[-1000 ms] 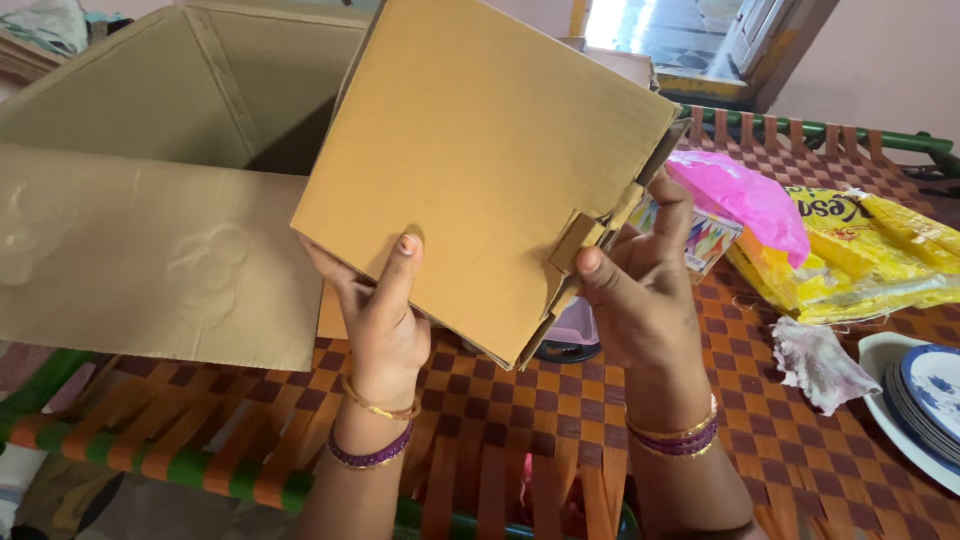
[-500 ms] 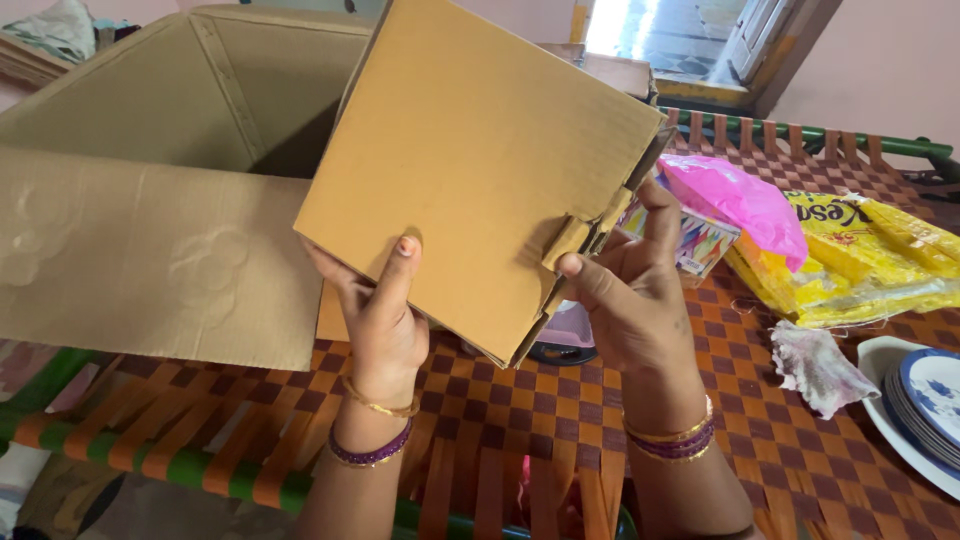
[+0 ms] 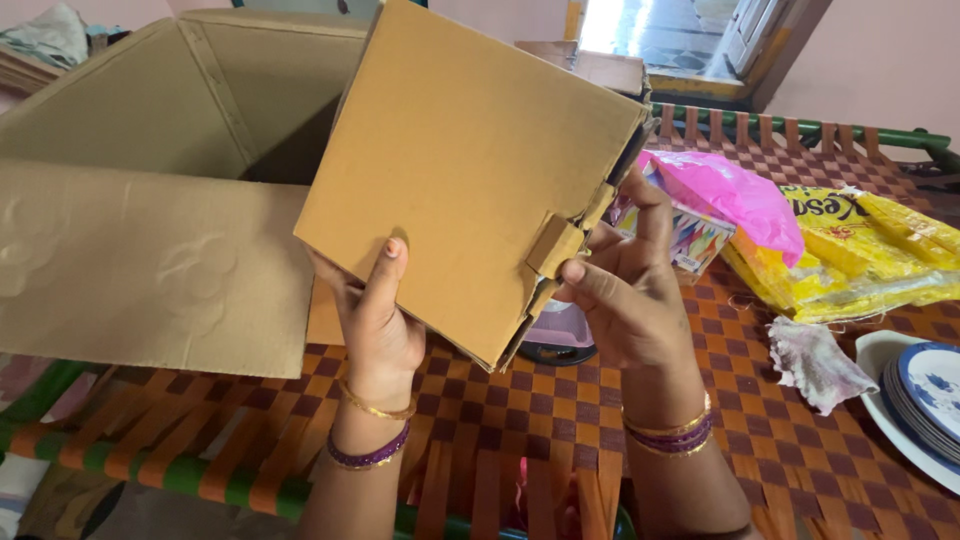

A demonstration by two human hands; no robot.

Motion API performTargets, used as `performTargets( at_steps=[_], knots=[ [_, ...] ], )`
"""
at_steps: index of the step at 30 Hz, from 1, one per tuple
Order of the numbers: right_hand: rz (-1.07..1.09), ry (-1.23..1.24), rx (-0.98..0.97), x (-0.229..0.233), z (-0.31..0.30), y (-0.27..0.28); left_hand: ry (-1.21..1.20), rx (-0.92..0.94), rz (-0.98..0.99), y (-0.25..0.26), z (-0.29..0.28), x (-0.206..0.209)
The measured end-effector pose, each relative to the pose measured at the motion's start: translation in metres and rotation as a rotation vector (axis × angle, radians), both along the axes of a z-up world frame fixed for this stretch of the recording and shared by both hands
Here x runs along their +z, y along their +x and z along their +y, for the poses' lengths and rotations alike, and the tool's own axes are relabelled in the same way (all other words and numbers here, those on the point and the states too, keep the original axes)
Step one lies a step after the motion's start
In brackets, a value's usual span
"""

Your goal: The person wipes several plates and plastic containers with a cloth, then places them into a cardboard box. The person also assembles a small cardboard box and places it inside a larger box.

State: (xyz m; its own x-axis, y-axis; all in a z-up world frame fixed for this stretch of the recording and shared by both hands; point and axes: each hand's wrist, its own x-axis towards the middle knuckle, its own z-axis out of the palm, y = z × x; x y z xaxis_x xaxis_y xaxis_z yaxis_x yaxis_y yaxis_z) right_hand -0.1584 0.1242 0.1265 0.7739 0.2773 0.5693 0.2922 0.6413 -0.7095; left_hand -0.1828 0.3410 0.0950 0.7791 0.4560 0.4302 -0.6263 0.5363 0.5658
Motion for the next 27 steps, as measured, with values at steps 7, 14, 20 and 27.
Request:
performTargets(
  at_steps=[7, 14, 20, 27],
  knots=[
    [0.028, 0.038, 0.021, -0.008, -0.001, 0.005, 0.002, 0.016, 0.016, 0.0, 0.001, -0.004],
    [0.025, 0.069, 0.045, -0.013, -0.001, 0.007, 0.032, 0.078, 0.018, 0.002, 0.002, -0.009],
    [0.058, 0.033, 0.031, -0.012, -0.002, 0.001, 0.047, 0.084, -0.018, -0.001, 0.002, -0.012],
    [0.137, 0.045, 0.007, -0.003, 0.0, -0.004, 0.034, 0.107, -0.018, 0.0, -0.002, -0.015]
  ],
)
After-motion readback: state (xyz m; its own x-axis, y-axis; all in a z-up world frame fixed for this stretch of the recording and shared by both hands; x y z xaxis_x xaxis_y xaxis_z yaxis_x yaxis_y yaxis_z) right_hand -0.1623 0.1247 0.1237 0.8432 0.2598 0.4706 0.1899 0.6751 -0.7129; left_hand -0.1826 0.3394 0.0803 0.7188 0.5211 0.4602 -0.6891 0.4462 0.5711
